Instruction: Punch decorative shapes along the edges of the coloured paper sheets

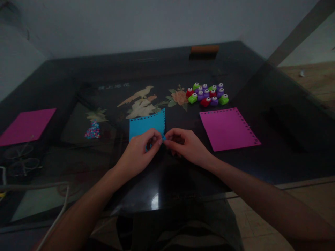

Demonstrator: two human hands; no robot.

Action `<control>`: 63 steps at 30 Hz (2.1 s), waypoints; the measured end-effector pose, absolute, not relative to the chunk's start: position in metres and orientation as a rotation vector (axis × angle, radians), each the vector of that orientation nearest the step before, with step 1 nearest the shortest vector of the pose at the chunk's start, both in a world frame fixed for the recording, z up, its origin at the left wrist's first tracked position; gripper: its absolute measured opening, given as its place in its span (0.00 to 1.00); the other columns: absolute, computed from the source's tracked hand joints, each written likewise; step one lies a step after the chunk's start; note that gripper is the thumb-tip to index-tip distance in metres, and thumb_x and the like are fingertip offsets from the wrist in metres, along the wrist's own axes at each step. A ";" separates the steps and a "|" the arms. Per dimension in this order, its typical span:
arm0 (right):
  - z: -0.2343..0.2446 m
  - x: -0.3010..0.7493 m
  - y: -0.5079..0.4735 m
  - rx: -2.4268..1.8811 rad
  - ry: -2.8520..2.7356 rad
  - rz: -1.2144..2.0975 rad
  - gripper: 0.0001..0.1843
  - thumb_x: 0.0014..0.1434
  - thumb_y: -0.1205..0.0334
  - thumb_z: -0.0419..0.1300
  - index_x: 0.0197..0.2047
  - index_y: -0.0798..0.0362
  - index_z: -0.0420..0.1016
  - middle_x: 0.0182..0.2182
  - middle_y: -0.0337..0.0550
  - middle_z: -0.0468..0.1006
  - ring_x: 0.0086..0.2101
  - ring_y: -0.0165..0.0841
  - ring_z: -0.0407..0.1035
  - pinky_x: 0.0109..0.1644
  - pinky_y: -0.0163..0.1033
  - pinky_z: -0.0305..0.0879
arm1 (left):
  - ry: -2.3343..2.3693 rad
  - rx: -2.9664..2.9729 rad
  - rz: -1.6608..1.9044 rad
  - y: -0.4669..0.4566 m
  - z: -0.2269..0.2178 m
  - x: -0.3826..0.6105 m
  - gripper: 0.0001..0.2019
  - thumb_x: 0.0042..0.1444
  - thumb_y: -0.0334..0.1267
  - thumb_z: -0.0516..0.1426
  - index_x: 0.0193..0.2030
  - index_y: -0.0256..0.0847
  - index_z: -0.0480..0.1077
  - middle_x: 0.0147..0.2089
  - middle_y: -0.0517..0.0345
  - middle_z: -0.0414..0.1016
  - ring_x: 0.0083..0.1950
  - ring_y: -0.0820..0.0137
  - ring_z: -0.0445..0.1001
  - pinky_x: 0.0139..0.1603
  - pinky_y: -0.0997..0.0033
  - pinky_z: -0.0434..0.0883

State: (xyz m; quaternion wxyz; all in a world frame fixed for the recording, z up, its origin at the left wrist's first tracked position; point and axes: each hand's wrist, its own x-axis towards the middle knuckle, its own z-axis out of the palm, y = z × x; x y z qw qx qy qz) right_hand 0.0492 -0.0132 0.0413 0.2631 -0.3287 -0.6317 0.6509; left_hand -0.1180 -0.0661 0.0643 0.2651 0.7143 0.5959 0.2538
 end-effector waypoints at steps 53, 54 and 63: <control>0.035 0.049 0.014 -1.166 -2.116 1.600 0.10 0.62 0.63 0.54 0.29 0.55 0.66 0.17 0.33 0.71 0.12 0.23 0.64 0.14 0.26 0.58 | 1.605 1.744 0.689 -0.046 0.038 -0.140 0.08 0.55 0.41 0.51 0.31 0.41 0.67 0.31 0.58 0.72 0.34 0.65 0.72 0.37 0.65 0.67; 0.037 0.048 0.016 -1.164 -2.124 1.602 0.10 0.63 0.63 0.53 0.29 0.55 0.66 0.17 0.34 0.71 0.12 0.23 0.64 0.14 0.26 0.58 | 1.598 1.745 0.697 -0.046 0.037 -0.141 0.08 0.55 0.41 0.51 0.31 0.42 0.67 0.31 0.59 0.72 0.34 0.65 0.72 0.37 0.65 0.67; 0.053 0.024 0.035 -1.231 -2.361 1.265 0.08 0.57 0.67 0.59 0.26 0.57 0.73 0.16 0.36 0.72 0.14 0.25 0.66 0.19 0.30 0.59 | 1.553 1.764 0.803 -0.045 0.038 -0.142 0.08 0.56 0.41 0.53 0.31 0.41 0.69 0.31 0.60 0.73 0.34 0.67 0.72 0.37 0.67 0.67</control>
